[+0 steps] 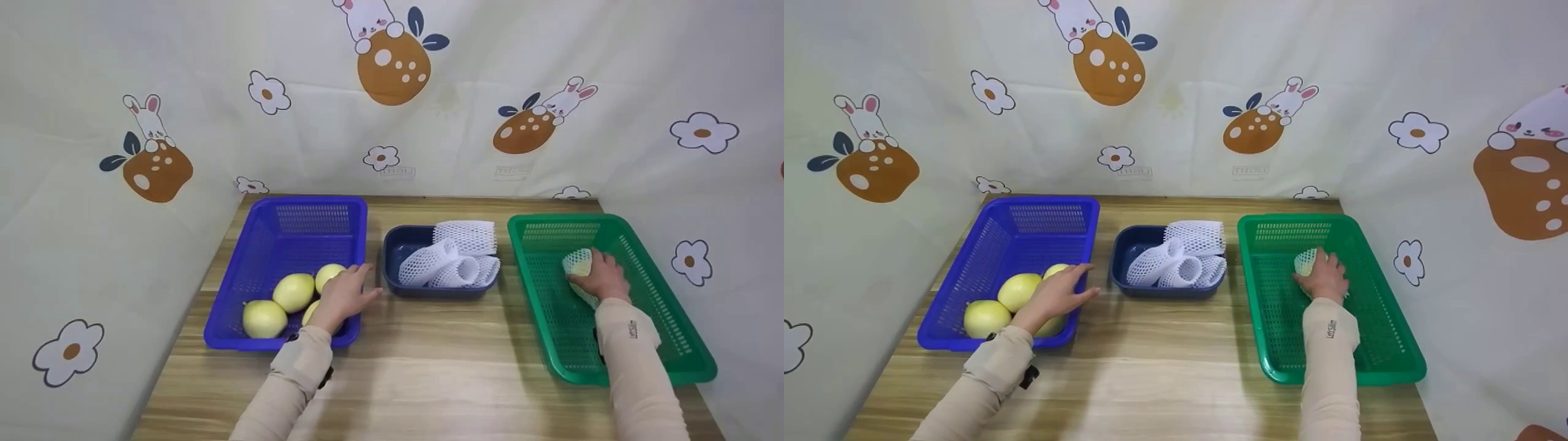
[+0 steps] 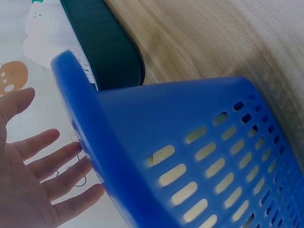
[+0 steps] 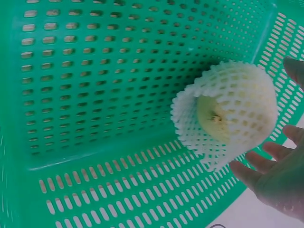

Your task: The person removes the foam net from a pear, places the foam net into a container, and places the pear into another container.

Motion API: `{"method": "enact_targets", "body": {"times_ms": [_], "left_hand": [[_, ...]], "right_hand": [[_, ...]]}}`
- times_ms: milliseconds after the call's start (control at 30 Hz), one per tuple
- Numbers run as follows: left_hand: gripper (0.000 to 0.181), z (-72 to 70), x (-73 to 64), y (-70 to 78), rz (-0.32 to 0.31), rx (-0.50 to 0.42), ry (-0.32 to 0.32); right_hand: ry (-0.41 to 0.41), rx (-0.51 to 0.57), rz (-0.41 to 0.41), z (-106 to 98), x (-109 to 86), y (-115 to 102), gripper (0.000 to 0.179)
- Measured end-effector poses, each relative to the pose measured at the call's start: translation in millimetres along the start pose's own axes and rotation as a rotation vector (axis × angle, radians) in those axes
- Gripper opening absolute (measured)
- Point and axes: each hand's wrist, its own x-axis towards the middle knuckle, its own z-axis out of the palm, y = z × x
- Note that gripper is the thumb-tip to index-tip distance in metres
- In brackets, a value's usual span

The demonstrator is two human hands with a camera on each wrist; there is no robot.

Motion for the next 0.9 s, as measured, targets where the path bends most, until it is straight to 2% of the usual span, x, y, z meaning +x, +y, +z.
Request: {"method": "enact_targets", "body": {"times_ms": [267,433,633,900], "left_hand": [[0.052,1.1,-2.9,0.2,-0.001,-0.002,-0.002],[0.052,0.5,-3.3,0.5,0.006,-0.002,0.007],[0.053,0.6,-2.8,0.6,0.004,-0.004,-0.014],[0.051,0.4,-1.6,0.3,0.002,0.003,-0.002]], "right_hand": [[-0.02,-0.004,0.019,10.5,-2.5,6.4,0.085],[0.009,0.023,0.018,14.5,-3.8,9.4,0.085],[0.003,0.073,0.048,17.9,-3.8,14.0,0.087],[0.065,0.04,0.005,21.7,-1.2,14.0,0.074]]}}
